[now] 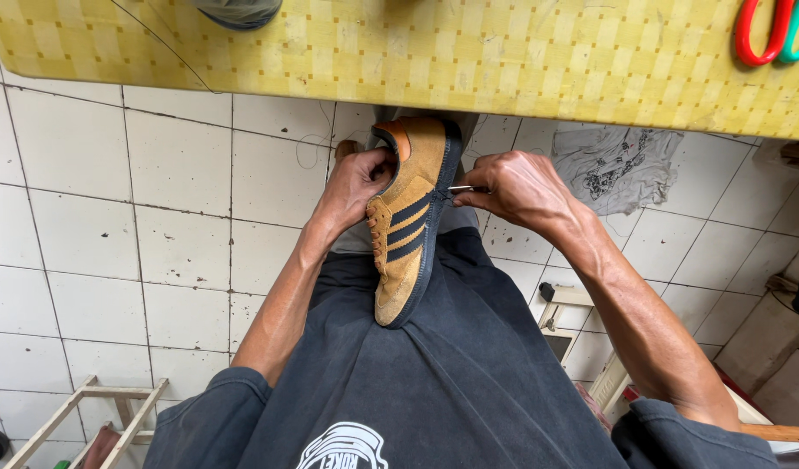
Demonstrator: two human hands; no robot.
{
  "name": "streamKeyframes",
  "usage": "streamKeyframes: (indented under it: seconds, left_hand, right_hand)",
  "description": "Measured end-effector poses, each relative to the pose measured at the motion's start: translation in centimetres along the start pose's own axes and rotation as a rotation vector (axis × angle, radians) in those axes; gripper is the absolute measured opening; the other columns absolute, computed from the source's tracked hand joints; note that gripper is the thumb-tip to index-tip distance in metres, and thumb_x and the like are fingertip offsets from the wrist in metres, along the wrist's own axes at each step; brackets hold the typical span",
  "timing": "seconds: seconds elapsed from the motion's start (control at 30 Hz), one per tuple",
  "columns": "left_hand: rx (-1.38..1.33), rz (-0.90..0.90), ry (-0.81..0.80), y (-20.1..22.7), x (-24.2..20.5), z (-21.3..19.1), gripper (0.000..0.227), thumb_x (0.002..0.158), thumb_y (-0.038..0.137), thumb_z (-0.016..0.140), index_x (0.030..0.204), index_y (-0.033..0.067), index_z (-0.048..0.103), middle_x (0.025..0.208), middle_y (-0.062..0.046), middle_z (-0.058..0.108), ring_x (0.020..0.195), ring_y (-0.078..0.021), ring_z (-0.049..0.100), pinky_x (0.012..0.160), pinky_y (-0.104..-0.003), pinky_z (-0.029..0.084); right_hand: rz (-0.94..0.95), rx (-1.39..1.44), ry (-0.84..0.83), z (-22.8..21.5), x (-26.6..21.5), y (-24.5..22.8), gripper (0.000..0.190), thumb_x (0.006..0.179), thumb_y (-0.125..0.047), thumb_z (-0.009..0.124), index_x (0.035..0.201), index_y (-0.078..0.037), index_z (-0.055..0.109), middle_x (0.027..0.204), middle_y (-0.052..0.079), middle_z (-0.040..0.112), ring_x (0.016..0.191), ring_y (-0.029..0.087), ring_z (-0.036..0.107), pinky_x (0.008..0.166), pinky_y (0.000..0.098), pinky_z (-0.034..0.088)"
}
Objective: The person holds a tan sneaker on their lap and uses a needle and thread to stitch the side of the shoe. They pull the thread tight after each stitch and use scissors to cut the thread.
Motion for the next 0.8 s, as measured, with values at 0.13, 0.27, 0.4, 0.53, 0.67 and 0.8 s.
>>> streamKeyframes:
  seconds: [0.13,0.27,0.4,0.53,0.67,0.8]
  left_hand:
    - [-0.009,-0.006,0.004,0.2,0.0,-0.1,0.014,0.086,0.011,0.059,0.094,0.0084,0.07,0.077,-0.013,0.068,0.075,-0.0239,0.065,0.069,-0.039,0.05]
    - [0.017,0.004,-0.012,-0.8,0.1,0.1,0.015,0.086,0.01,0.059,0.095,0.0076,0.07,0.077,-0.014,0.068,0.073,-0.026,0.065,0.068,-0.04,0.05]
    - [0.017,0.088,0.053,-1.6,0.2,0.3,0.014,0.086,0.009,0.061,0.095,0.0088,0.071,0.076,-0.014,0.067,0.069,-0.026,0.066,0.064,-0.039,0.051]
    - [-0.04,0.124,0.192,0.9,-0.4,0.0,0.015,0.09,0.005,0.058,0.096,0.0075,0.072,0.074,-0.015,0.069,0.065,-0.0267,0.067,0.062,-0.037,0.053]
    - [-0.032,0.034,0.379,2.1,-1.2,-0.3,0.011,0.092,0.009,0.061,0.096,0.0063,0.07,0.075,-0.01,0.071,0.054,-0.0184,0.068,0.053,-0.026,0.053]
    - [0.034,-0.079,0.438,2.5,-1.5,-1.6,0.018,0.09,0.014,0.057,0.099,0.0082,0.072,0.079,-0.005,0.076,0.069,-0.0129,0.075,0.062,-0.024,0.062]
  right_hand:
    - [0.006,0.115,-0.004,1.5,0.6,1.0,0.013,0.086,-0.032,0.071,0.09,-0.021,0.076,0.066,0.004,0.063,0.071,0.029,0.065,0.072,0.042,0.052]
    - [0.034,0.256,-0.004,3.1,0.8,1.7,0.012,0.086,-0.032,0.072,0.089,-0.022,0.076,0.066,0.0,0.064,0.071,0.023,0.065,0.074,0.0406,0.053]
    - [-0.086,0.269,0.289,4.6,0.1,2.7,0.009,0.085,-0.019,0.07,0.082,-0.01,0.069,0.064,0.007,0.063,0.064,0.026,0.065,0.064,0.0373,0.054]
    - [-0.054,0.144,0.687,5.5,-2.2,5.6,0.007,0.084,-0.01,0.073,0.08,-0.01,0.068,0.065,0.004,0.064,0.062,0.021,0.064,0.056,0.0289,0.053]
    - [0.073,0.153,1.06,2.1,-8.6,8.7,0.012,0.094,0.005,0.073,0.094,-0.007,0.07,0.081,0.006,0.062,0.073,0.021,0.06,0.064,0.0301,0.048]
    - [0.691,1.027,1.094,-1.5,-16.8,17.5,0.014,0.107,-0.042,0.054,0.111,-0.029,0.052,0.077,-0.019,0.035,0.062,-0.011,0.032,0.052,0.0107,0.018]
Point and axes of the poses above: each hand's wrist, its own x-axis towards the middle knuckle, its own z-axis out of the palm, y = z × x, the point moved 2 cm from there along x, towards the middle knuckle
